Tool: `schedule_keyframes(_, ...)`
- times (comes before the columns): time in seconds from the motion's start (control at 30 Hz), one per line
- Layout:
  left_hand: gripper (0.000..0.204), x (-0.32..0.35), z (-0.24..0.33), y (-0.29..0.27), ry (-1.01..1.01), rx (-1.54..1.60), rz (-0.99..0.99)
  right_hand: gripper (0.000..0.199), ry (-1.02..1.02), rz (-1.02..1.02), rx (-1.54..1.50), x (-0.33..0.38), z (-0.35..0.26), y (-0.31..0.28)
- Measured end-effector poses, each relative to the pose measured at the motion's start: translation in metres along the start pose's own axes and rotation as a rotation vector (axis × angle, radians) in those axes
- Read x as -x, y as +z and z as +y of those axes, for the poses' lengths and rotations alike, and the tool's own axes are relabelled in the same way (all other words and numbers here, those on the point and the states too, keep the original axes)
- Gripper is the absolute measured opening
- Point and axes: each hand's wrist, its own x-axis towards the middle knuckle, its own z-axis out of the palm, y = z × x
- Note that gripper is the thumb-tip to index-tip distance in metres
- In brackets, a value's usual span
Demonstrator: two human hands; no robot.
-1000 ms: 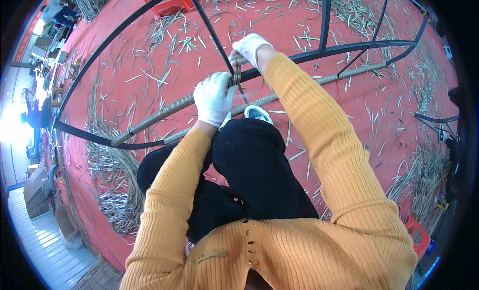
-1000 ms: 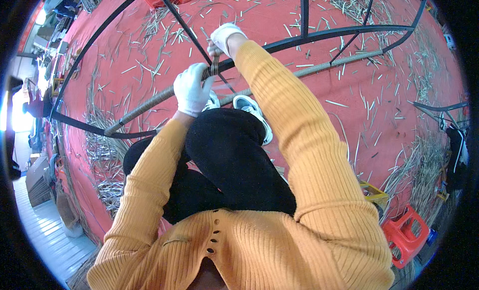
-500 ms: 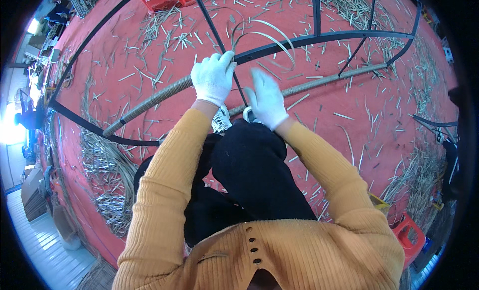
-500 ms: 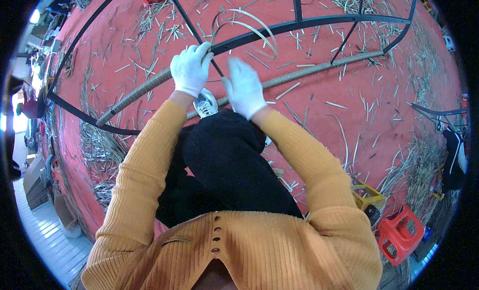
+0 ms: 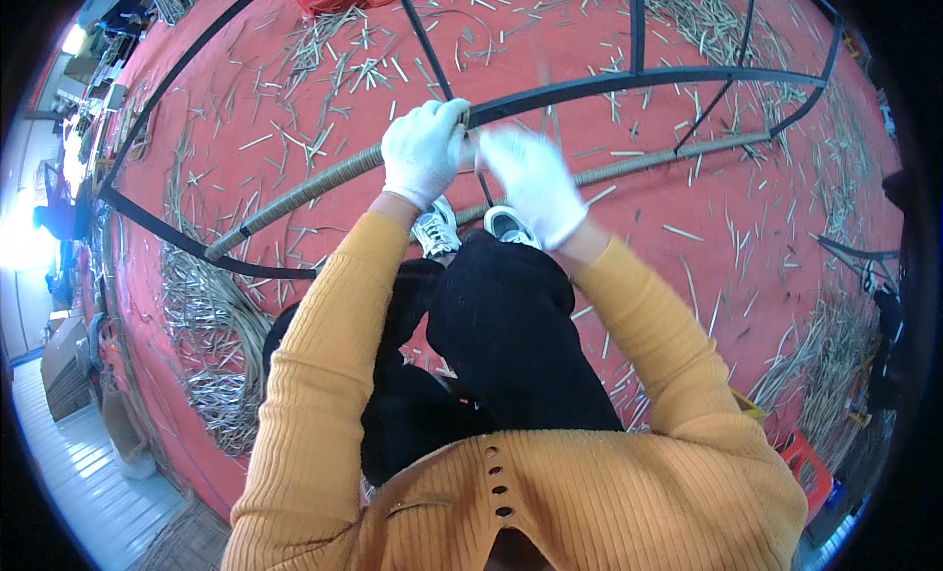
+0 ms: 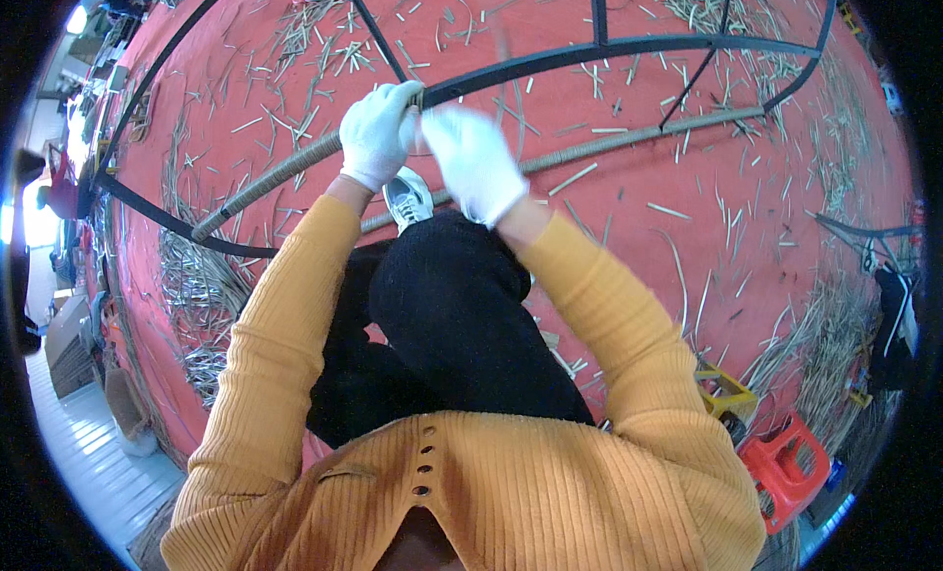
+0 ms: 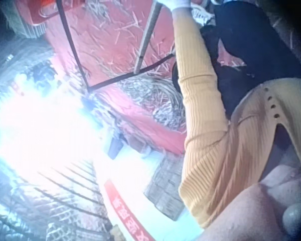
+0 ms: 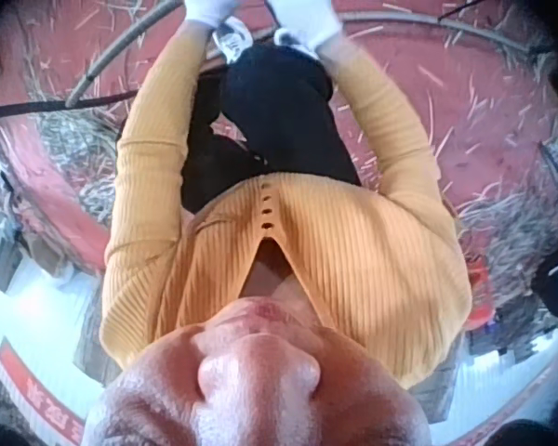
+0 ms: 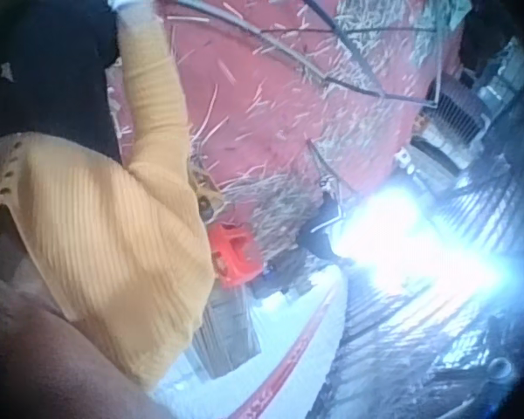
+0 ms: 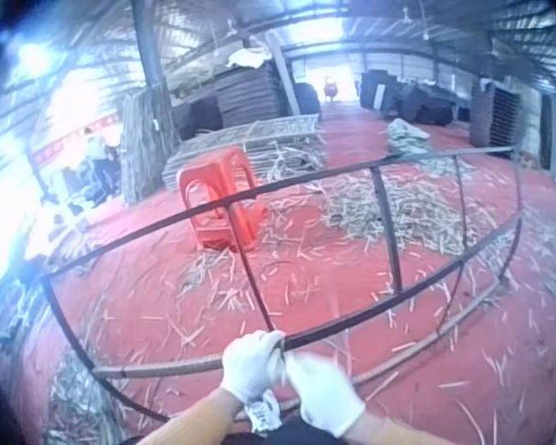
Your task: The person sits on the floor and weaves thin bamboo strips through a black metal frame. They repeatedly pull the strips through the frame, adjust the weave, and use a staple gun to secure the bamboo at various points.
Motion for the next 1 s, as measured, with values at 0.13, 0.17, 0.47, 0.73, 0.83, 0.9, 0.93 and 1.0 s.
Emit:
schedule_keyframes(0.13,0.025,0.013,0.017,-0.001,-0.088,0.100,0.146,0.033,0.413,-0.058,-0.495,-0.105,0.031,-0.010)
schedule_keyframes(0.17,0.031,0.016,0.024,0.000,-0.084,0.037,0.139,0.032,0.588,-0.169,-0.313,-0.123,0.045,-0.005)
schedule_keyframes(0.47,0.028,-0.013,0.019,0.008,-0.194,-0.134,-0.069,0.021,-0.428,0.260,0.650,-0.065,0.027,-0.027)
schedule_keyframes(0.73,0.043,-0.031,0.005,-0.015,-0.335,0.106,-0.490,0.030,-0.013,0.335,0.424,-0.011,0.104,0.037)
schedule_keyframes(0.83,0.041,-0.030,0.007,-0.016,-0.308,0.112,-0.479,0.030,-0.112,0.162,0.186,-0.024,0.135,0.044)
schedule_keyframes(0.9,0.041,-0.027,0.009,-0.012,-0.277,0.111,-0.395,0.020,-0.131,0.186,0.400,-0.023,0.141,0.042)
schedule_keyframes(0.93,0.041,-0.024,0.010,-0.009,-0.282,0.100,-0.365,0.016,-0.154,0.197,0.501,-0.019,0.139,0.042)
schedule_keyframes(1.0,0.037,-0.022,0.011,-0.004,-0.171,0.094,-0.257,0.015,-0.048,0.136,0.198,-0.012,0.132,0.042)
